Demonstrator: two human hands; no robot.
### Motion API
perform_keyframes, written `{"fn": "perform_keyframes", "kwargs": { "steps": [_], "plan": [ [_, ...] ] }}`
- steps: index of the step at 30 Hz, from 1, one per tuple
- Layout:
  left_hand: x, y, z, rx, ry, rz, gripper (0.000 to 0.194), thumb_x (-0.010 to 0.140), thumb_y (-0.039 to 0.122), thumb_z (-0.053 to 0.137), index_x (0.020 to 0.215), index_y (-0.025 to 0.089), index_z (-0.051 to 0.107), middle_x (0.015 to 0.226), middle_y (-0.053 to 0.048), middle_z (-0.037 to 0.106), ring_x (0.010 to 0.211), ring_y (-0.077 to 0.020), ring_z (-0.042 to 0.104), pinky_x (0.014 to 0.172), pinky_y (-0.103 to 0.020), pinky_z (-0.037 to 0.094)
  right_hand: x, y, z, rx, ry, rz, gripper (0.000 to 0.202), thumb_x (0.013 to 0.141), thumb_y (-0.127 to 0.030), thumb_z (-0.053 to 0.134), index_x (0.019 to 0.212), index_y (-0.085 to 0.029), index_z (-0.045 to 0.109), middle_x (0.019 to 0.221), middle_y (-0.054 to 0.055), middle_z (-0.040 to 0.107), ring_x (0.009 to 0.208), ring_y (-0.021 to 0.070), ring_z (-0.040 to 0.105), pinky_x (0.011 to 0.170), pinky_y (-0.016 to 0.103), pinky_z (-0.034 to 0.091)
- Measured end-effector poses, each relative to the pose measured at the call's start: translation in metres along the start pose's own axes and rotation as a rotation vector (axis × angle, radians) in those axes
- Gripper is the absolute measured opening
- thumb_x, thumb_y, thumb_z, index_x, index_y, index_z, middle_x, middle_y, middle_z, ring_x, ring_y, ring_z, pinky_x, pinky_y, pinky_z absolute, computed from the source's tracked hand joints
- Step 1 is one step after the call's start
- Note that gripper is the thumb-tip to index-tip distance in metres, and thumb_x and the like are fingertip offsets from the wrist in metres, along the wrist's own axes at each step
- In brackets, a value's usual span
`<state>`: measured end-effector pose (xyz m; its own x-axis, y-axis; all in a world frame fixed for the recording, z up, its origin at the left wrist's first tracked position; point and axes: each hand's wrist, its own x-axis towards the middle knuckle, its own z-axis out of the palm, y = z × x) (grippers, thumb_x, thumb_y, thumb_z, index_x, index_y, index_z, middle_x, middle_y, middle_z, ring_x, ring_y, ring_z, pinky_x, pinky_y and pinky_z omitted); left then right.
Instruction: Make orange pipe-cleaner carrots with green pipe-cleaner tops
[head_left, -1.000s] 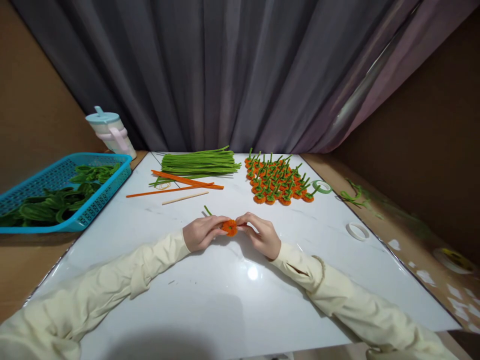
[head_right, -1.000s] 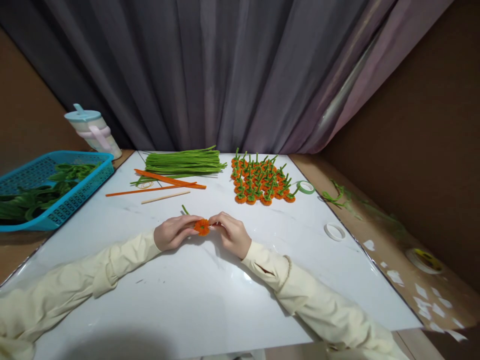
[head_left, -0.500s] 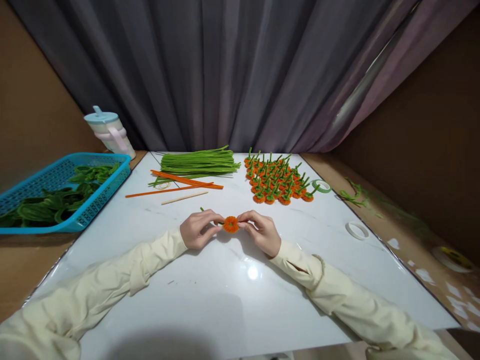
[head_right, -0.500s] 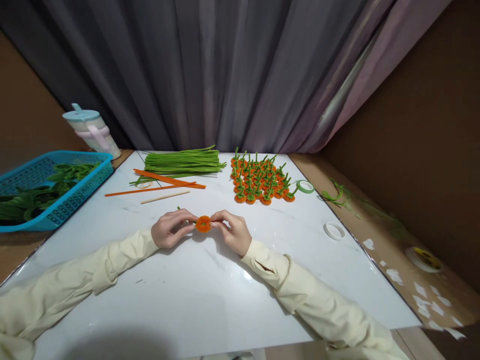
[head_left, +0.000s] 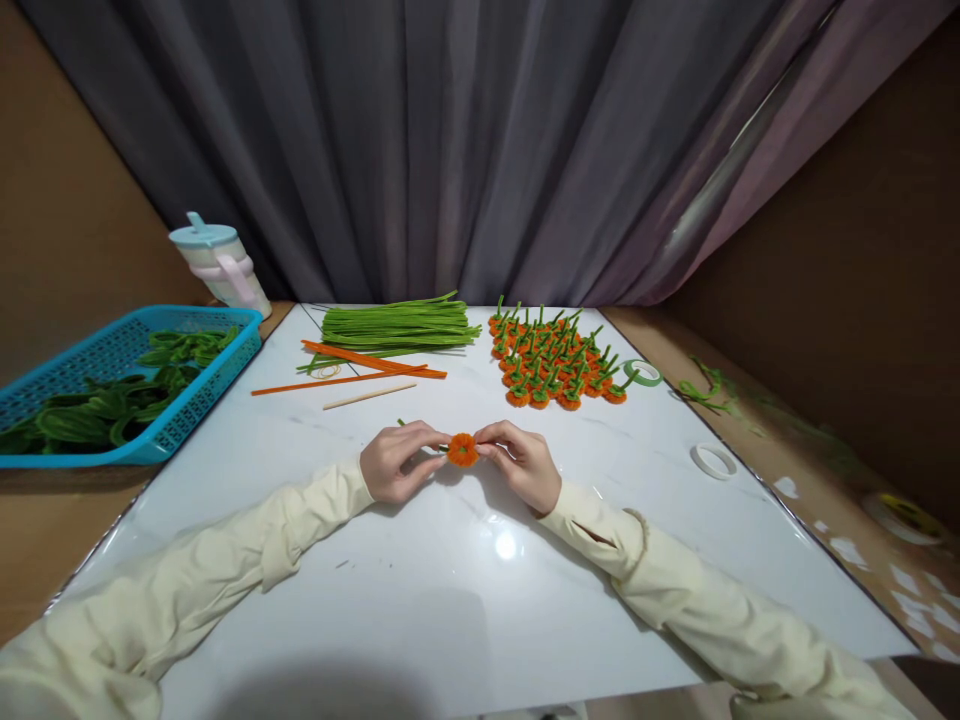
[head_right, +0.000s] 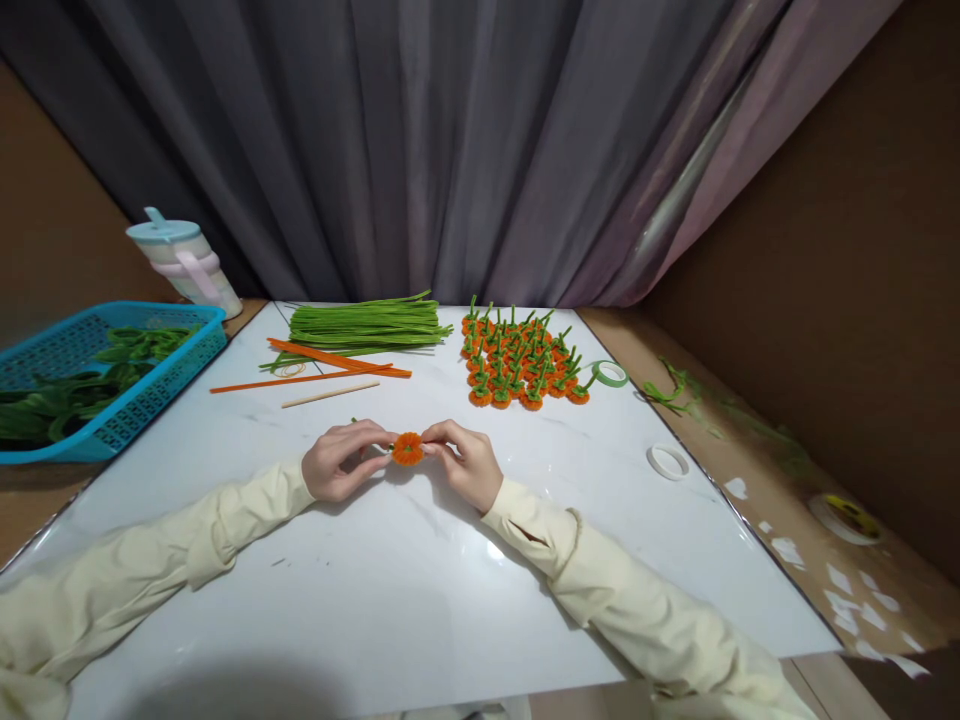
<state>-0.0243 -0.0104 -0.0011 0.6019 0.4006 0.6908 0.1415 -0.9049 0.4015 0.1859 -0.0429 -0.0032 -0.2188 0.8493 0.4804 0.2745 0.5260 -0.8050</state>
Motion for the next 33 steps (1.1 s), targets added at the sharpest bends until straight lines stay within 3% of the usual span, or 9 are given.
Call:
{"fn": "perform_keyframes", "kwargs": {
  "steps": [19,33],
  "plan": [
    [0.001,-0.002,0.001,0.044,-0.095,0.001,0.021,0.081,0.013,0.051,0.101,0.012,0.056,0.079,-0.009,0.064,0.065,-0.0137,0.057,0.056,-0.023,0.047,0.0,0.0,0.0,-0.042,-0.035,-0.064,0.008,0.084,-0.023,0.052,0.081,-0.019,0.058,0.076,0.003,0.064,0.069,0.0127,0.061,0.066,0.024,0.051],
    [0.001,0.002,0.001,0.183,-0.008,0.147,0.022,0.08,0.008,0.051,0.101,0.013,0.057,0.081,-0.009,0.067,0.067,-0.0146,0.061,0.058,-0.023,0.05,-0.003,-0.009,0.001,-0.051,0.031,-0.134,0.01,0.084,-0.015,0.049,0.08,-0.018,0.059,0.074,0.003,0.062,0.067,0.012,0.058,0.064,0.024,0.047]
  ]
}}
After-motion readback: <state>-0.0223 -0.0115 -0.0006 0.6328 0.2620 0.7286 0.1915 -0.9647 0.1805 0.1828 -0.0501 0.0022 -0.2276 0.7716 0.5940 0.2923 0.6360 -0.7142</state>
